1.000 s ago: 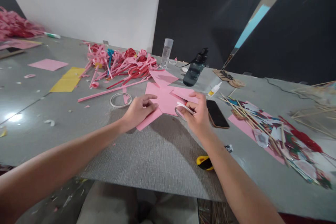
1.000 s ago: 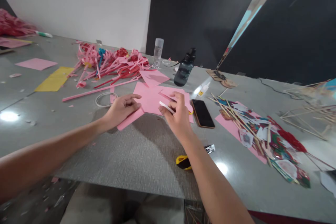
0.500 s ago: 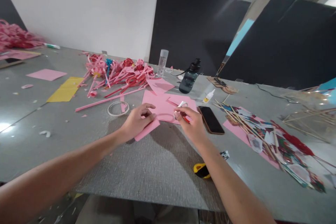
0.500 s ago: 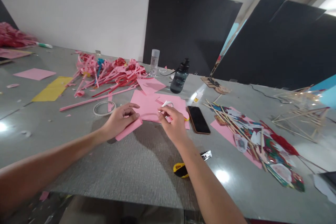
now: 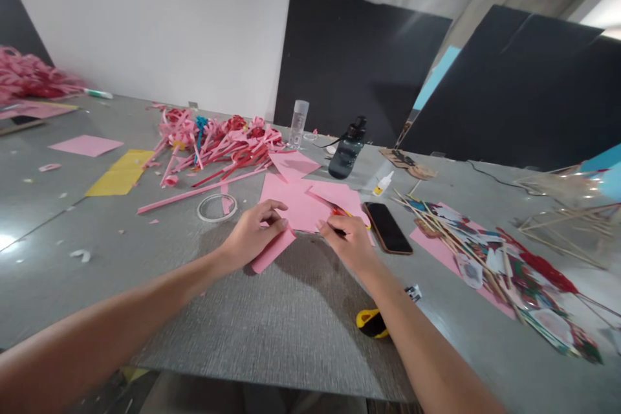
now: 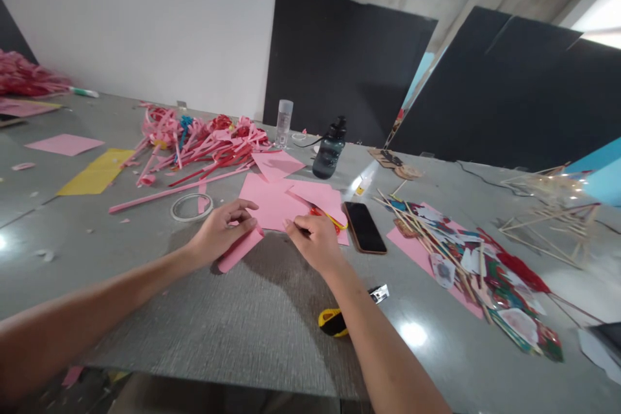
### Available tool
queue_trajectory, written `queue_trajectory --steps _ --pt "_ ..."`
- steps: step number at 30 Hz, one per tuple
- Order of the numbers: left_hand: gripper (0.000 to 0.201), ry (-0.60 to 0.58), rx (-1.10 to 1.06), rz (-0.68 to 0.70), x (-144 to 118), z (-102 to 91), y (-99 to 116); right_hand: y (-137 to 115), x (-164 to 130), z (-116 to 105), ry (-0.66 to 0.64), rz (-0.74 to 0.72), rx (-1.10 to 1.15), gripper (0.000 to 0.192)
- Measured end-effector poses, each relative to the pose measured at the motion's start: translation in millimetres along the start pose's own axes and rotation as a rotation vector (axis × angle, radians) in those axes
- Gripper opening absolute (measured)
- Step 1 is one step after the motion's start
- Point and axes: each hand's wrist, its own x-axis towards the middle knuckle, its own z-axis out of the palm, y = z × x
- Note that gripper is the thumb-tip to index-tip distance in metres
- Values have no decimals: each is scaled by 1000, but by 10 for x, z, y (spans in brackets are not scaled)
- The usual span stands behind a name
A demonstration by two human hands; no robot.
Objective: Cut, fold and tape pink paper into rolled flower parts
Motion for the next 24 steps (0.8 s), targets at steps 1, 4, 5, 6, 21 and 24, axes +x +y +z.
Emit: queue_trajectory --steps 1,4,5,6,21,24 --pt "26 -2 4 6 1 2 -10 6 -1 0 -10 -8 -5 54" --pt "27 -8 17 30 3 7 -35 5 5 -4 35 -27 -48 46" --pt "26 -6 24 41 4 7 -39 1 9 -5 61 -35 -71 38" --pt "24 2 33 54 5 8 -42 0 15 -3 76 -44 -98 26" --pt "21 -71 236 128 -80 15 56 -38 8 82 -160 50 62 34" --pt "26 -127 372 216 -125 31 71 -93 1 87 -264 61 148 45"
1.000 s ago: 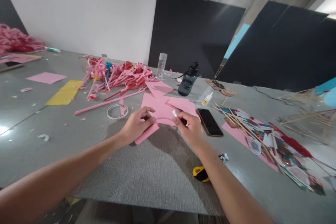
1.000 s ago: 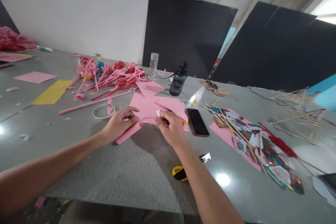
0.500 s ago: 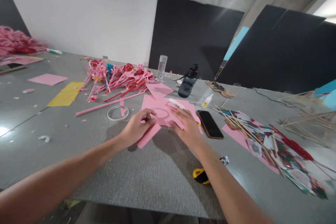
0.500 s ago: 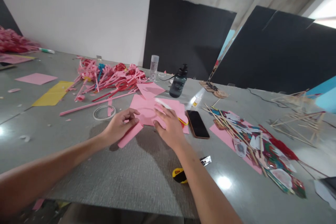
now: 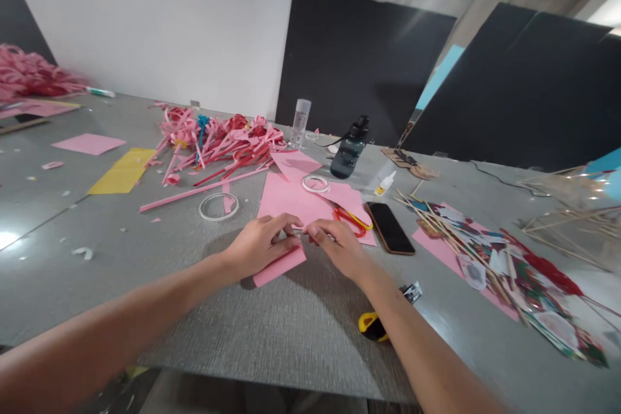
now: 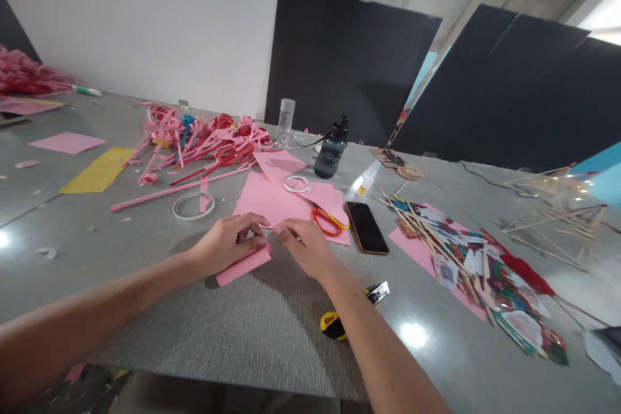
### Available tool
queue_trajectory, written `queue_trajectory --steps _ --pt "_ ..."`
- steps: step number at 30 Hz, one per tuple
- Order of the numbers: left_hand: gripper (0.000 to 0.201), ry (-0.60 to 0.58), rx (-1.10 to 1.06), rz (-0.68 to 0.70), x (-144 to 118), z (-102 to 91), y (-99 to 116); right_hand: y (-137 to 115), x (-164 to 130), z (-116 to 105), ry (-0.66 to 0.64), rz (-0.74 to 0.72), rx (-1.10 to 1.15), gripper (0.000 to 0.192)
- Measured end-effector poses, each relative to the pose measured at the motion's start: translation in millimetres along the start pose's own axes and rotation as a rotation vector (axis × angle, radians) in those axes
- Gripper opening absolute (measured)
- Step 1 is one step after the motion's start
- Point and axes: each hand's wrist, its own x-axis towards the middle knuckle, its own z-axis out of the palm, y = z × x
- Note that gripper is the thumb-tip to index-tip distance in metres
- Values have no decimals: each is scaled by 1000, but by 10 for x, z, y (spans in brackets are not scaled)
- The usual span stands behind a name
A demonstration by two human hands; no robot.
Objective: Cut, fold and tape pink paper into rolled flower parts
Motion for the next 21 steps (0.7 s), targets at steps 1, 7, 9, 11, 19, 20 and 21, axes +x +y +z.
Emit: queue_trajectory --steps 1,7,9,11,19,20,21 --pt "27 -14 37 30 -8 4 7 -7 -1 7 -29 2 16 45" --pt "31 -31 74 78 -4 10 54 -15 -3 53 -93 54 128 32" --pt "32 -41 54 54 5 11 59 -28 -1 65 -103 57 163 32" --pt "35 -59 46 38 10 14 50 -41 2 75 -110 61 179 32" --pt "49 -97 -40 -28 11 1 78 -42 15 95 -56 89 212 23" --pt "51 -94 -76 -60 13 -2 89 -40 14 91 -50 88 210 23" --pt "54 -83 -124 -93 18 -5 93 -39 13 85 -36 87 211 24"
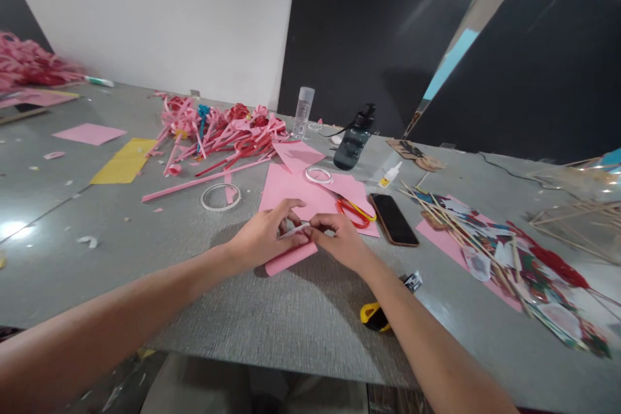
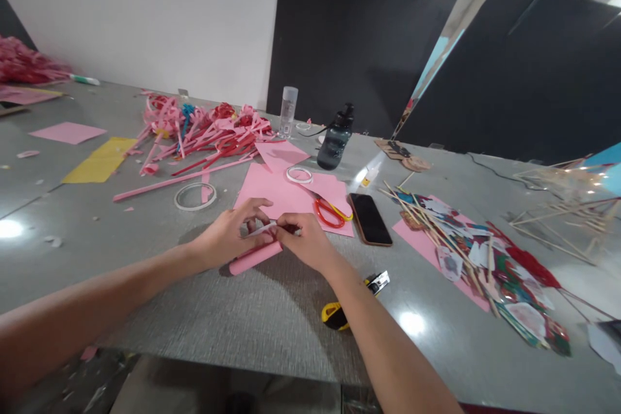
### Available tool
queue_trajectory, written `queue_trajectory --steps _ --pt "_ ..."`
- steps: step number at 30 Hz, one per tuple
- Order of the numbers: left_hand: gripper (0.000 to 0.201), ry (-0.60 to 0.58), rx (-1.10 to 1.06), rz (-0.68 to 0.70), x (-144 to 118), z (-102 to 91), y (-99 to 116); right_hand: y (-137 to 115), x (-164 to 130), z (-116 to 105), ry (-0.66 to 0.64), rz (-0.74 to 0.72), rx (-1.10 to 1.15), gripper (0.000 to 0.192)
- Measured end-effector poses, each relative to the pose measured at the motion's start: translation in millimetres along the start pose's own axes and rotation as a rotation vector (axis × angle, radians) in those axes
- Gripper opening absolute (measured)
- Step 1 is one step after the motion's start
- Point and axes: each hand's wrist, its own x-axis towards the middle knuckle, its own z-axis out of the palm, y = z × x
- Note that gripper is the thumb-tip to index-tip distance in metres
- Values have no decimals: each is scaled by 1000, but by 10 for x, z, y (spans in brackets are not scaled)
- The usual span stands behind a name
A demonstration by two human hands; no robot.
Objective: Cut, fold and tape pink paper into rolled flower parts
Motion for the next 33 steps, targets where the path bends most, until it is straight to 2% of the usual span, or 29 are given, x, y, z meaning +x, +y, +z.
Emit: queue_trajectory --steps 3,6,10,14,17,20,26,33 --pt "49 55 -141 -44 28 -17 -34 4 -1 -27 78 -22 21 26" --pt "24 81 -175 -14 73 -43 -113 27 11 -62 173 -30 66 29" --pt "23 111 -178 -2 110 -68 -170 74 34 -91 241 -14 90 33" --pt "15 117 -71 8 89 -79 -116 81 39 -74 224 -2 143 24" --pt "15 102 -19 7 65 -74 -61 67 34 -57 193 -16 87 22" --pt "16 115 -57 -5 57 -60 -50 71 33 -59 200 -33 21 22" --pt "20 149 -158 23 75 -69 -122 133 51 -96 306 -28 17 20" --pt "21 154 -240 2 87 -58 -132 109 48 -90 244 -17 55 23"
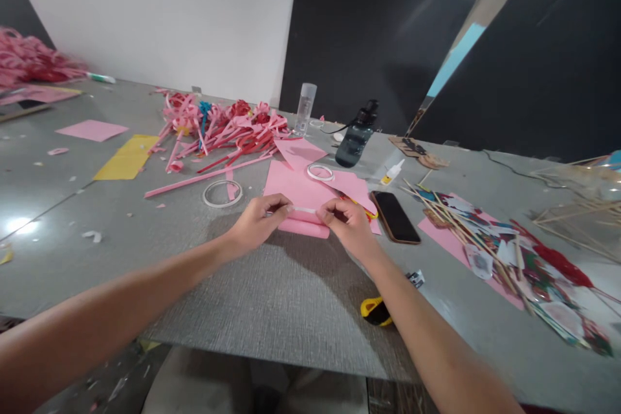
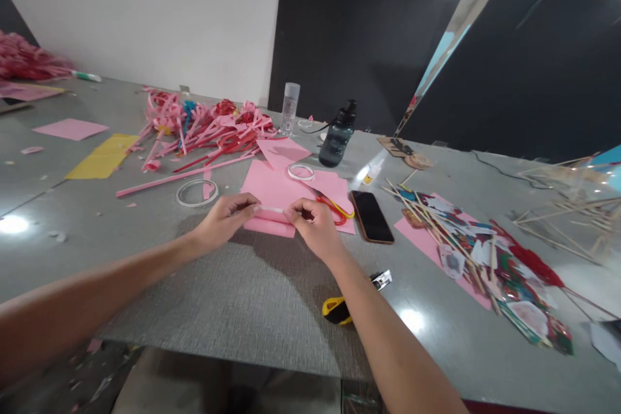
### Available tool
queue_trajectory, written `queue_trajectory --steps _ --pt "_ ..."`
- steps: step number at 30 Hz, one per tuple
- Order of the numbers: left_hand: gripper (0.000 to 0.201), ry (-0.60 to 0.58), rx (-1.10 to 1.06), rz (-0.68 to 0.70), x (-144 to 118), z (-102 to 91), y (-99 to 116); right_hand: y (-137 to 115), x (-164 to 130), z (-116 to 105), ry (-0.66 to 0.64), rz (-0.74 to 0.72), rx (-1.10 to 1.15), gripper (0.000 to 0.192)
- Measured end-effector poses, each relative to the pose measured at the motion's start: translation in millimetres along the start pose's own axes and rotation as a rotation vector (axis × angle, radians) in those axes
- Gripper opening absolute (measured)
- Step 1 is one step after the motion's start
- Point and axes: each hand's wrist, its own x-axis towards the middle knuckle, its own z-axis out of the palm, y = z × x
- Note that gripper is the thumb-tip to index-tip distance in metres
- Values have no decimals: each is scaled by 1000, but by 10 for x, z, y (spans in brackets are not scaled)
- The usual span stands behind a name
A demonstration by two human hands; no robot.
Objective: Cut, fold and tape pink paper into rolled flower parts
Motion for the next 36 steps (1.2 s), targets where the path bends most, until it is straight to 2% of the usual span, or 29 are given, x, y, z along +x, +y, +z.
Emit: queue_trajectory --steps 6,12,28,36 --pt "16 -14 -19 -17 -4 20 -10 -21 -21 23 -40 10 2 20" --pt "10 -22 -17 -6 -7 16 -28 -13 -28 11 -28 -7 3 20" --pt "7 -37 30 -52 -14 21 -31 -49 -29 27 -68 -29 -4 19" --pt "3 2 42 -71 8 8 7 -79 -51 41 -91 -69 -41 14"
